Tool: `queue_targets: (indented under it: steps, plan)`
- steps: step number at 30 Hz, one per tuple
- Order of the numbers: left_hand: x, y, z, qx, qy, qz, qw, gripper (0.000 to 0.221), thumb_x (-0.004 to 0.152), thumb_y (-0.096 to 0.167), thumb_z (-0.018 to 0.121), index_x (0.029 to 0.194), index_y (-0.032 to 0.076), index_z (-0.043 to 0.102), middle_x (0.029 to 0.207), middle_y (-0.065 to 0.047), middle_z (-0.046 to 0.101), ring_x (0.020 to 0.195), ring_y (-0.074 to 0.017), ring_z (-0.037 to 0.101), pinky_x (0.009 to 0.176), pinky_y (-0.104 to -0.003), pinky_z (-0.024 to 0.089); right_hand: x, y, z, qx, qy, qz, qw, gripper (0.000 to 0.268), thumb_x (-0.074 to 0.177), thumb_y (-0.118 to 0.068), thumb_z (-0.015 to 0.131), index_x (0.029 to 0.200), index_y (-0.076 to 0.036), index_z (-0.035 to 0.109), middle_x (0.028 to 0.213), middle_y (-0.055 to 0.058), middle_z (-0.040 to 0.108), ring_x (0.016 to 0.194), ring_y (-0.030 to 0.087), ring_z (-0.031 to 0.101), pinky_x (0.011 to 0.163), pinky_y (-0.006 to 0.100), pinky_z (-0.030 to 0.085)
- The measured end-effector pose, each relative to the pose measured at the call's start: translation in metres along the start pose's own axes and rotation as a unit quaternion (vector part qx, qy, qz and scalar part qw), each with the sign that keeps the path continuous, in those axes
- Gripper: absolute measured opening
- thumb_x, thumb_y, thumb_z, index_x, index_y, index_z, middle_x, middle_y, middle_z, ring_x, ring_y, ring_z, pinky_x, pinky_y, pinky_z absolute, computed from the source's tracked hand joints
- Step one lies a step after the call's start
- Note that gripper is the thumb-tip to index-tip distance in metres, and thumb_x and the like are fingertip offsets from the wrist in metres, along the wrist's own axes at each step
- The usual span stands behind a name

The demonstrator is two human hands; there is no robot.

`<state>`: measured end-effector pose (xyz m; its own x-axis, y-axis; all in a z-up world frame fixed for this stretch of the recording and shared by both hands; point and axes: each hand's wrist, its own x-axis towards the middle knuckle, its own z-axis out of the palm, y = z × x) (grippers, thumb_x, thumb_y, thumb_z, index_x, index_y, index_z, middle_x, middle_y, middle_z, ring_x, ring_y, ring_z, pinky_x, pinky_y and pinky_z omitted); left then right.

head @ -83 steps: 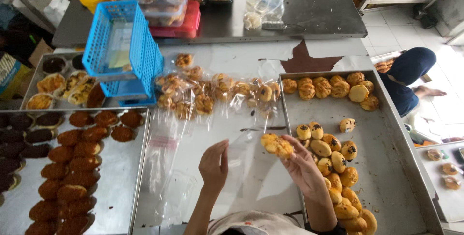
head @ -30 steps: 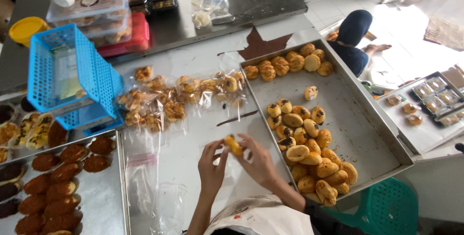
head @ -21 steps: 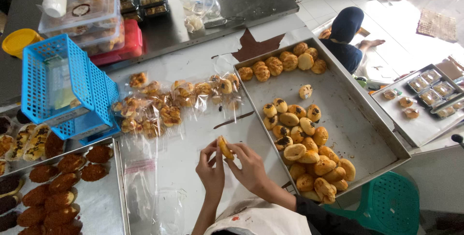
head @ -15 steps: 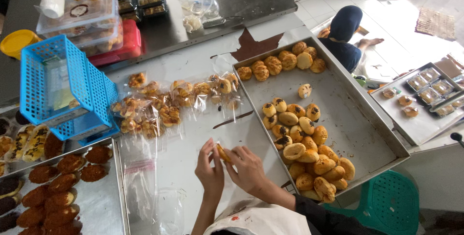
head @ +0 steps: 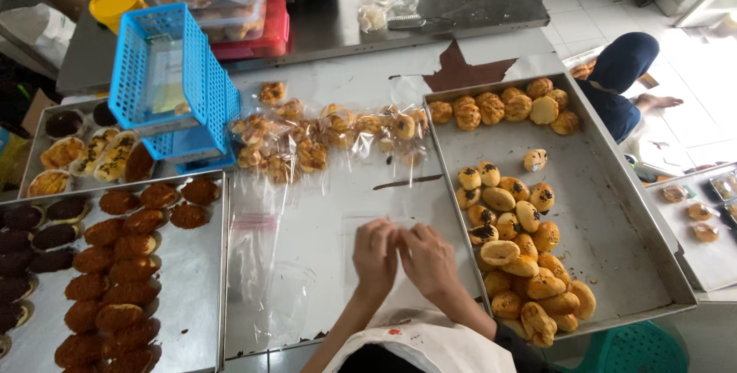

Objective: The person packages baked goods by picking up individual pastries from a metal tray and placing them inside transparent plastic bags one at a time.

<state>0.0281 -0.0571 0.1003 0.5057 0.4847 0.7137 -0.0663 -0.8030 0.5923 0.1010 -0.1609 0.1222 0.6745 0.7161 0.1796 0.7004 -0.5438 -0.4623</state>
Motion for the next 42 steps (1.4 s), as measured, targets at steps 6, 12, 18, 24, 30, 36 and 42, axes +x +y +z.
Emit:
queue_targets:
  steps: [6, 12, 18, 24, 30, 36, 42]
  plan:
    - [-0.008, -0.011, 0.007, -0.071, -0.04, -0.095, 0.992, 0.014, 0.093, 0.003, 0.07, 0.103, -0.001, 0.061, 0.103, -0.015, 0.065, 0.084, -0.0251, 0.068, 0.072, -0.036, 0.057, 0.003, 0.005, -0.01, 0.146, 0.12, 0.092, 0.978, 0.028, 0.079, -0.011, 0.078, 0.107, -0.005, 0.076, 0.086, 0.008, 0.074, 0.063, 0.02, 0.073, 0.06, 0.033, 0.06]
    - [-0.001, 0.0, -0.004, -0.089, -0.104, -0.077, 0.988, 0.013, 0.087, 0.002, 0.072, 0.096, 0.005, 0.063, 0.09, -0.008, 0.067, 0.081, -0.0234, 0.067, 0.069, -0.036, 0.054, 0.009, 0.026, 0.0, 0.186, 0.075, 0.146, 0.969, 0.035, 0.084, -0.011, 0.079, 0.116, -0.003, 0.068, 0.095, 0.008, 0.078, 0.078, 0.015, 0.078, 0.068, 0.028, 0.063]
    - [0.0, 0.01, -0.009, -0.069, -0.188, -0.025, 0.979, 0.014, 0.081, 0.002, 0.069, 0.093, 0.005, 0.062, 0.094, -0.01, 0.066, 0.09, -0.0306, 0.061, 0.078, -0.043, 0.048, 0.012, 0.036, 0.006, 0.378, 0.152, 0.177, 0.896, 0.049, 0.088, -0.002, 0.077, 0.131, 0.001, 0.055, 0.09, 0.014, 0.077, 0.078, 0.017, 0.075, 0.069, 0.028, 0.062]
    - [-0.003, 0.002, -0.001, -0.081, -0.214, -0.023, 0.973, 0.022, 0.086, 0.011, 0.062, 0.106, 0.001, 0.062, 0.104, -0.014, 0.064, 0.1, -0.033, 0.059, 0.09, -0.046, 0.045, 0.015, 0.027, 0.003, 0.186, -0.006, 0.154, 0.97, 0.05, 0.092, -0.014, 0.071, 0.141, -0.019, 0.062, 0.083, 0.003, 0.079, 0.07, 0.014, 0.077, 0.067, 0.028, 0.06]
    - [0.015, -0.018, -0.02, 0.071, -0.264, -0.043, 0.961, 0.009, 0.09, 0.01, 0.062, 0.092, 0.002, 0.06, 0.092, -0.013, 0.062, 0.091, -0.032, 0.058, 0.083, -0.046, 0.045, 0.031, 0.02, -0.012, -0.01, -0.053, -0.124, 0.991, 0.025, 0.088, -0.026, 0.077, 0.112, -0.024, 0.074, 0.107, 0.005, 0.065, 0.097, 0.021, 0.065, 0.08, 0.037, 0.057]
    - [0.047, -0.024, -0.043, 0.083, -0.247, 0.071, 0.963, 0.012, 0.09, 0.007, 0.062, 0.099, 0.0, 0.06, 0.094, -0.015, 0.061, 0.09, -0.0329, 0.057, 0.084, -0.045, 0.045, 0.075, 0.008, -0.024, 0.093, 0.015, -0.25, 0.964, 0.042, 0.079, -0.02, 0.076, 0.118, -0.007, 0.074, 0.116, 0.009, 0.067, 0.105, 0.028, 0.062, 0.081, 0.04, 0.056]
    - [0.072, -0.042, -0.071, 0.006, -0.134, -0.067, 0.989, 0.019, 0.09, 0.016, 0.071, 0.102, 0.004, 0.063, 0.089, -0.009, 0.064, 0.08, -0.0282, 0.059, 0.074, -0.041, 0.048, 0.11, 0.01, -0.029, -0.045, 0.016, -0.241, 0.969, 0.011, 0.089, -0.019, 0.073, 0.097, -0.013, 0.077, 0.092, -0.001, 0.071, 0.08, 0.015, 0.065, 0.064, 0.033, 0.055]
